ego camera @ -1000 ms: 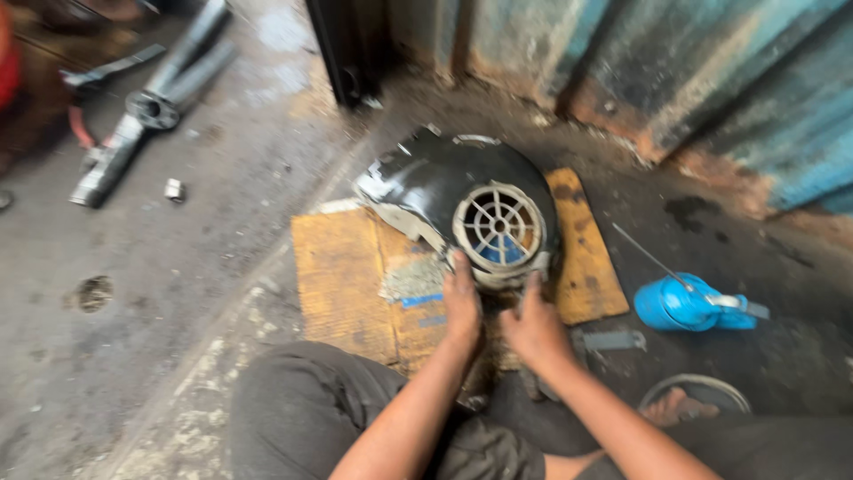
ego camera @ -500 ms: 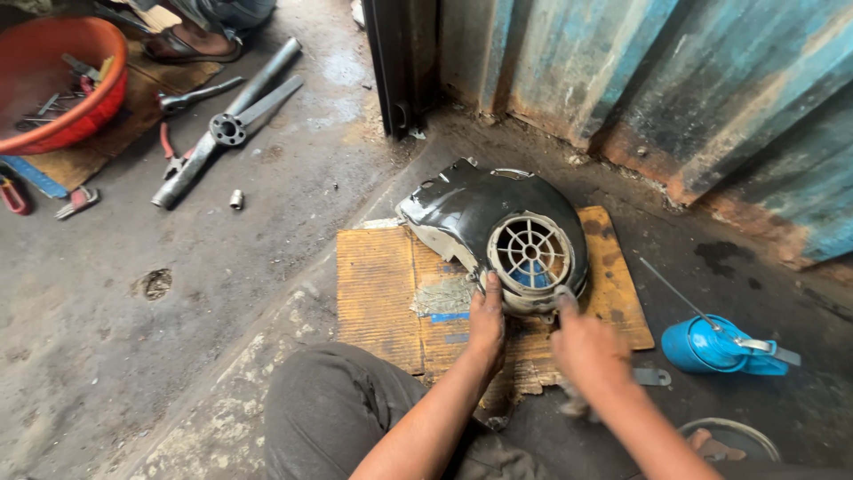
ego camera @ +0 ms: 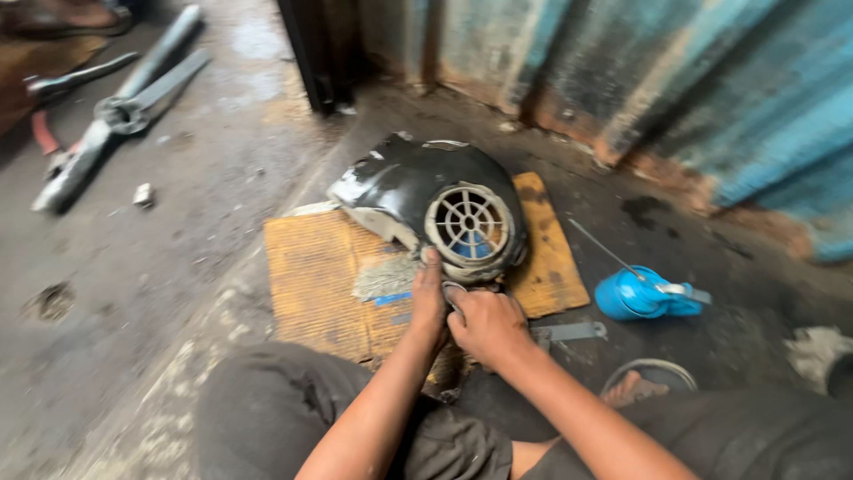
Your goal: The person sits on the floor and cleans a large, dirty mechanical part, likely a fan housing, using a cloth. They wipe the exterior surfaces and the interior fan blades, occasionally turning the part over to reach different areas.
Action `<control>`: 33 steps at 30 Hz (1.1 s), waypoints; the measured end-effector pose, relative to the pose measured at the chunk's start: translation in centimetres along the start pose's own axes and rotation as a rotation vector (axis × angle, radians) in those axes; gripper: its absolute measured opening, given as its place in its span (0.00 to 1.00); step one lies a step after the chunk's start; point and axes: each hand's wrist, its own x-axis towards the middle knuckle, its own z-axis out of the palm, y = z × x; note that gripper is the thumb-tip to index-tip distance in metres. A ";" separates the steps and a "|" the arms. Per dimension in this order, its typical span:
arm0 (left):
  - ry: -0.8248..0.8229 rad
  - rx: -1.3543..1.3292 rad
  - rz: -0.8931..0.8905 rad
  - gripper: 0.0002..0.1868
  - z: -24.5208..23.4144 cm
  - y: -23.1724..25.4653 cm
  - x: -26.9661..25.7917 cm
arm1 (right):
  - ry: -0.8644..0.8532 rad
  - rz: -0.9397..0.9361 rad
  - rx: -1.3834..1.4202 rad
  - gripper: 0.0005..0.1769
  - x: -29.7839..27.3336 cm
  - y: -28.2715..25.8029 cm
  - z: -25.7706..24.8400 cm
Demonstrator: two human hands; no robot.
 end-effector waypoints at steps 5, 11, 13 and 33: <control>0.024 -0.026 -0.161 0.35 2.0 3.3 -1.9 | 0.134 0.080 0.168 0.25 -1.1 4.2 -1.5; -0.018 0.023 -0.162 0.38 2.4 4.1 -2.2 | -0.206 0.319 -0.035 0.46 -1.5 3.7 2.8; -0.022 0.025 -0.167 0.38 2.4 4.3 -2.1 | -0.237 0.322 -0.085 0.46 -1.4 4.9 4.1; -0.132 -0.018 -0.219 0.31 3.2 2.2 -1.9 | 0.152 0.351 0.173 0.53 2.4 8.8 4.7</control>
